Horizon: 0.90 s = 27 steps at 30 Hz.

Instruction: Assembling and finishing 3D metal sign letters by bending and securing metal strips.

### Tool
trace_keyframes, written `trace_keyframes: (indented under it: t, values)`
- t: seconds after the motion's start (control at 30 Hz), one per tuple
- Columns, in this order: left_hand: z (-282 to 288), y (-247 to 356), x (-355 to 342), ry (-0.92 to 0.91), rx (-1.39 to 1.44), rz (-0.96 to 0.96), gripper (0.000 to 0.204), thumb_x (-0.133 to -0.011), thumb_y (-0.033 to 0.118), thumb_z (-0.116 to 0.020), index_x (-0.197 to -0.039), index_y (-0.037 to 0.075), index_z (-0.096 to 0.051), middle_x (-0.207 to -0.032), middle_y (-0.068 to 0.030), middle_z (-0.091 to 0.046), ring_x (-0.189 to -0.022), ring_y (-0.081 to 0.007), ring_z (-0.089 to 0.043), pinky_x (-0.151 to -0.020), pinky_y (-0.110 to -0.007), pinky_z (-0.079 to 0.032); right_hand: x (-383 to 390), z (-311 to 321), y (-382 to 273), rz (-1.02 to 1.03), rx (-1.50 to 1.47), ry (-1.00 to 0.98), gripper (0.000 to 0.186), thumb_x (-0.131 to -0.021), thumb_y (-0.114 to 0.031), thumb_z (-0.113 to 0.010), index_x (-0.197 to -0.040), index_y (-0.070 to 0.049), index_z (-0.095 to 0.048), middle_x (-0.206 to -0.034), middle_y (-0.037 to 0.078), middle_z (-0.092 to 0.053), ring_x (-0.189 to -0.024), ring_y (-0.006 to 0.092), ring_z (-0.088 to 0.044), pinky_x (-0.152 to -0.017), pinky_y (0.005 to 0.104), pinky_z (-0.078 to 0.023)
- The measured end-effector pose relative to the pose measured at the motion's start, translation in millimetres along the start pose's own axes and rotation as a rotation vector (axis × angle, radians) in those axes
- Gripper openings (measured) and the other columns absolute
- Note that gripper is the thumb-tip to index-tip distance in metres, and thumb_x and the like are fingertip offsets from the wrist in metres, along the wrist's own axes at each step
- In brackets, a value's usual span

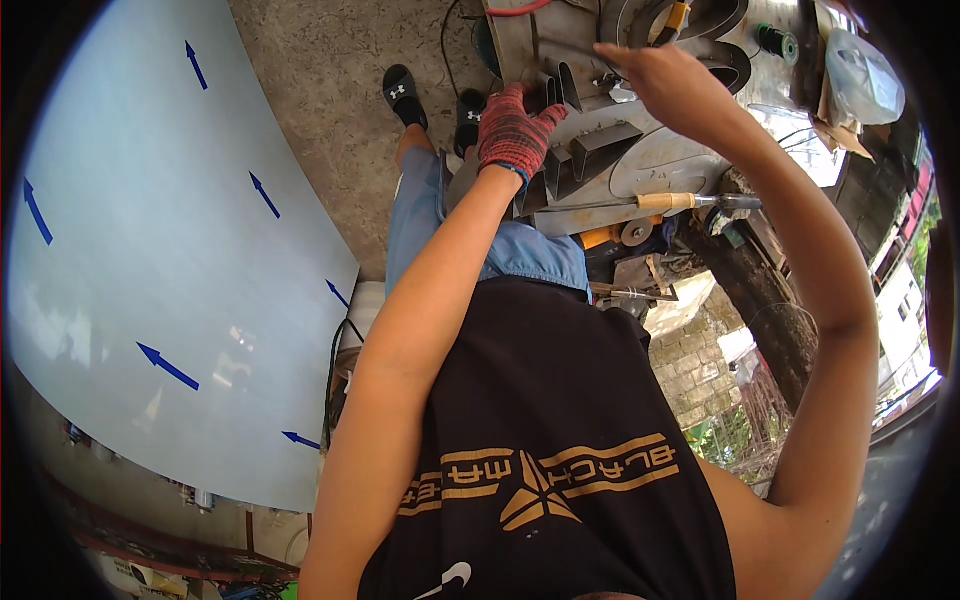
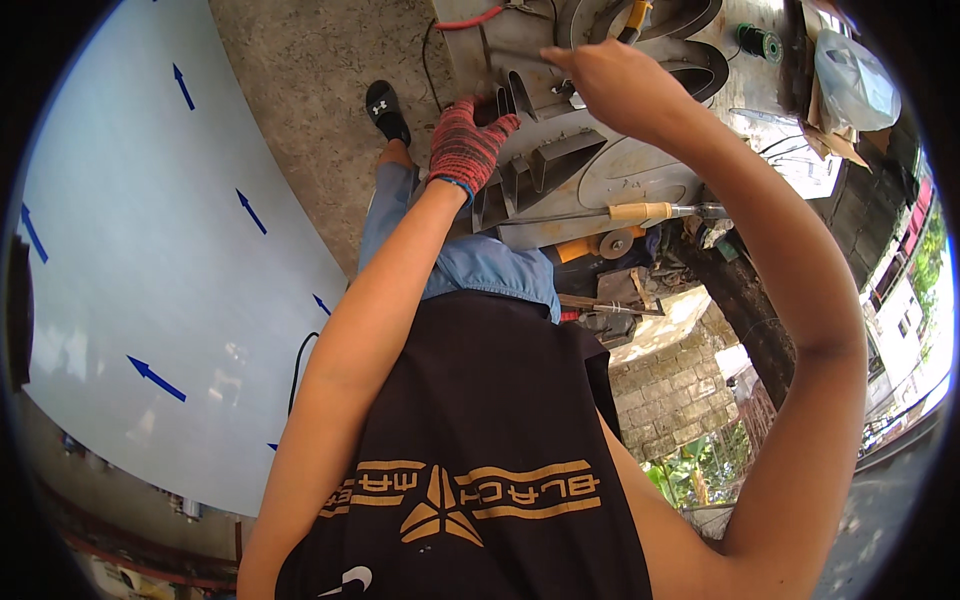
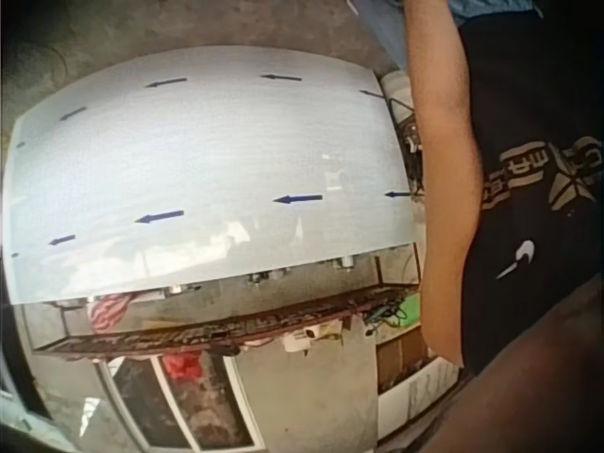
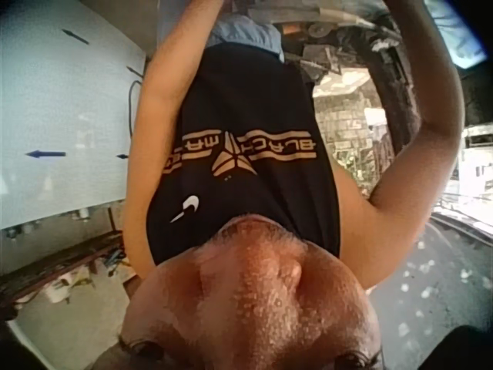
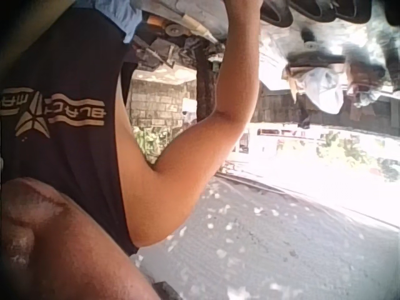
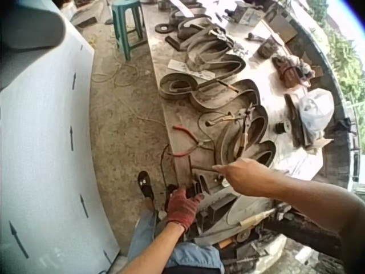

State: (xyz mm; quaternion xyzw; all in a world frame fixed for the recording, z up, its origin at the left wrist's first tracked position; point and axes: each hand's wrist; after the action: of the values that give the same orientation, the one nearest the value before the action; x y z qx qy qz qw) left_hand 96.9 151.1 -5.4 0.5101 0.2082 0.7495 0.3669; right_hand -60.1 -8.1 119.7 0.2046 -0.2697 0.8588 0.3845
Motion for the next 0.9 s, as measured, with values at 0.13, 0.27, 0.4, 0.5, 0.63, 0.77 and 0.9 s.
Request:
trace_keyframes:
  t: [0.13,0.27,0.4,0.5,0.63,0.77,0.9]
  values:
    - [0.9,-2.7,-0.5,0.017,-0.010,0.008,0.066,-0.081,0.043,-0.085,-0.127,0.000,-0.065,-0.121,-0.0239,-0.068,-0.113,-0.0376,-0.066,-0.098,-0.045,-0.052,-7.3,14.7,-5.0,0.002,0.021,-0.018,0.048,-0.100,-0.009,-0.053,-0.147,-0.012,-0.057,-0.084,0.026,-0.066,-0.078,0.0433,-0.066,-0.077,0.0527,-0.051]
    - [0.3,-5.0,-3.0,-0.029,0.033,0.007,0.067,-0.081,0.043,-0.084,-0.128,0.000,-0.064,-0.123,-0.0249,-0.066,-0.113,-0.0381,-0.065,-0.099,-0.045,-0.051,-1.1,5.7,-9.0,-0.025,0.023,-0.016,0.050,-0.099,-0.008,-0.052,-0.149,-0.013,-0.055,-0.086,0.027,-0.066,-0.080,0.0433,-0.066,-0.077,0.0518,-0.051]
    - [3.9,1.5,4.0,0.010,-0.024,0.022,0.066,-0.082,0.043,-0.084,-0.129,0.000,-0.064,-0.122,-0.0249,-0.066,-0.114,-0.0381,-0.065,-0.099,-0.045,-0.051,-2.8,11.0,-9.9,-0.041,-0.050,0.033,0.050,-0.100,-0.007,-0.050,-0.149,-0.014,-0.055,-0.084,0.027,-0.065,-0.079,0.0434,-0.066,-0.076,0.0520,-0.051]
    - [6.4,2.5,2.7,-0.003,-0.007,0.005,0.066,-0.082,0.043,-0.083,-0.128,-0.001,-0.064,-0.123,-0.0248,-0.066,-0.114,-0.0382,-0.065,-0.099,-0.045,-0.051,2.8,-2.5,-4.6,-0.036,-0.031,0.100,0.049,-0.100,-0.007,-0.050,-0.148,-0.013,-0.056,-0.080,0.025,-0.065,-0.074,0.0446,-0.065,-0.074,0.0518,-0.051]
    - [2.2,0.4,0.3,0.021,-0.009,0.018,0.066,-0.081,0.043,-0.083,-0.127,0.000,-0.065,-0.122,-0.0244,-0.066,-0.114,-0.0376,-0.065,-0.099,-0.045,-0.051,0.9,9.3,-13.6,-0.027,-0.039,-0.073,0.050,-0.101,-0.007,-0.050,-0.150,-0.013,-0.053,-0.082,0.027,-0.064,-0.076,0.0445,-0.065,-0.073,0.0527,-0.050]
    - [1.1,-2.5,-0.5,0.022,-0.014,0.008,0.064,-0.081,0.043,-0.084,-0.125,0.000,-0.066,-0.121,-0.0232,-0.067,-0.112,-0.0366,-0.065,-0.099,-0.045,-0.052,3.3,-1.8,-14.0,-0.008,0.043,-0.133,0.056,-0.091,0.002,-0.051,-0.146,-0.007,-0.056,-0.089,0.026,-0.070,-0.081,0.0447,-0.069,-0.078,0.0543,-0.055]
    - [-1.8,-8.0,2.5,0.038,-0.019,0.005,0.064,-0.081,0.043,-0.084,-0.124,0.000,-0.066,-0.119,-0.0225,-0.068,-0.112,-0.0365,-0.066,-0.098,-0.045,-0.052,-5.6,10.9,-12.3,-0.047,-0.068,0.122,0.051,-0.099,-0.006,-0.050,-0.150,-0.014,-0.054,-0.080,0.025,-0.065,-0.075,0.0436,-0.066,-0.074,0.0523,-0.051]
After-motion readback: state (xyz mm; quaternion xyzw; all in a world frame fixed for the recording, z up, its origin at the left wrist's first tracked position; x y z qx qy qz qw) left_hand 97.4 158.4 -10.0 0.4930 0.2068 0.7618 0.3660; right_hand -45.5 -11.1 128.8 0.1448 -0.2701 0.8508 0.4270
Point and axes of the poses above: each hand's wrist, its own x-axis away from the middle knuckle, its own z-axis out of the back of the hand, y = z × x
